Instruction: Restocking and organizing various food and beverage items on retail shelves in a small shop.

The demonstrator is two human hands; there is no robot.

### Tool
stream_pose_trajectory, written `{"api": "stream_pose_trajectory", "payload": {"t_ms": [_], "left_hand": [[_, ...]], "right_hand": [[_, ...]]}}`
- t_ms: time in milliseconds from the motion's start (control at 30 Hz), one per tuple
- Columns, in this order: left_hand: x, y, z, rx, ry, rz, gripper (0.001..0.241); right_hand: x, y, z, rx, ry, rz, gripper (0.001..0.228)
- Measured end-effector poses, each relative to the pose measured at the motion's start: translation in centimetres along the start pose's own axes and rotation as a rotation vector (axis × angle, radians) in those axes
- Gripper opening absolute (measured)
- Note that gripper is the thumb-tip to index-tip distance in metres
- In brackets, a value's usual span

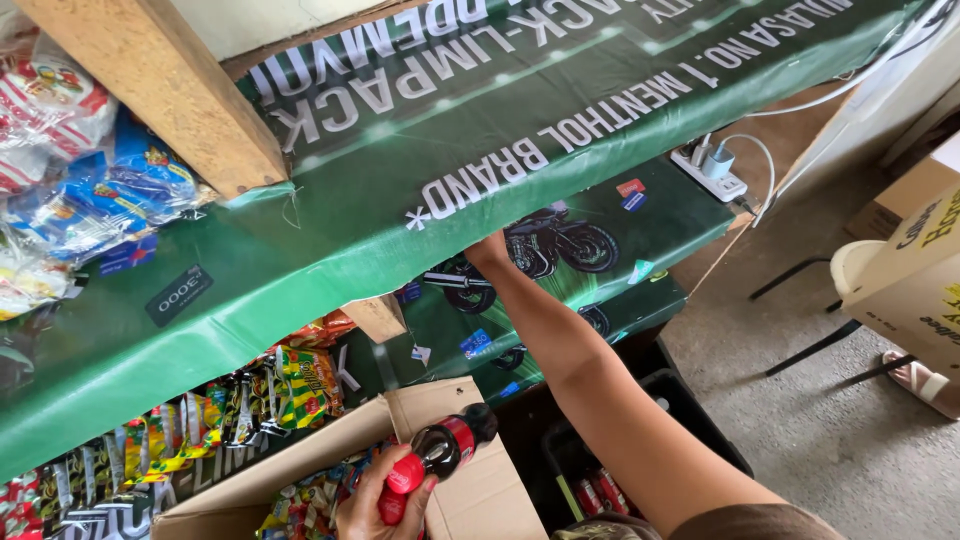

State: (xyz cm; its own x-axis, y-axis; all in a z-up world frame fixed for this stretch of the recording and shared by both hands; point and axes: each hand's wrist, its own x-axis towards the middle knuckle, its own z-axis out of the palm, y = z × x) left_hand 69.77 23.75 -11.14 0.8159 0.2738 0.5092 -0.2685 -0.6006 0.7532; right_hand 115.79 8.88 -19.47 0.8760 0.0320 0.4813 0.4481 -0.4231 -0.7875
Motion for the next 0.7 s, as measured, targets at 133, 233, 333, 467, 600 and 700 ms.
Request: {"api": "stream_pose_trajectory", "payload": {"t_ms": [133, 233, 333, 467, 600, 700], "left_hand": [[-0.2, -1.0, 0.4, 0.003, 0.016, 0.033, 0.055], [-0.1, -0.9, 0.3, -0.016, 0.022, 0.045, 0.054], [0.0, -0.1, 0.0, -0.021, -0.012, 0.005, 0.053], [0.1, -0.2, 0.0, -0.001, -0.014, 0.018, 0.053], [0.1, -0.7, 0.1, 0.033, 0.003, -0.010, 0.054], [0.1, -0.9, 0.0, 0.075, 0.003, 0.040, 0.056]], "right_hand": [[-0.4, -0.5, -0.1, 0.016, -0.004, -0.070, 0.028], [-0.4, -0.5, -0.3, -0.011, -0.029, -0.077, 0.029], [-0.3, 0.9, 0.5, -0.064, -0.069, -0.068, 0.029], [-0.1, 1.9, 0.7, -0.075, -0.104, -0.101, 0.032], [-5.6, -4.3, -3.9, 0.008, -0.021, -0.098, 0.041], [-12.7, -9.4, -8.5, 0.684, -0.207, 0.116, 0.049]]}}
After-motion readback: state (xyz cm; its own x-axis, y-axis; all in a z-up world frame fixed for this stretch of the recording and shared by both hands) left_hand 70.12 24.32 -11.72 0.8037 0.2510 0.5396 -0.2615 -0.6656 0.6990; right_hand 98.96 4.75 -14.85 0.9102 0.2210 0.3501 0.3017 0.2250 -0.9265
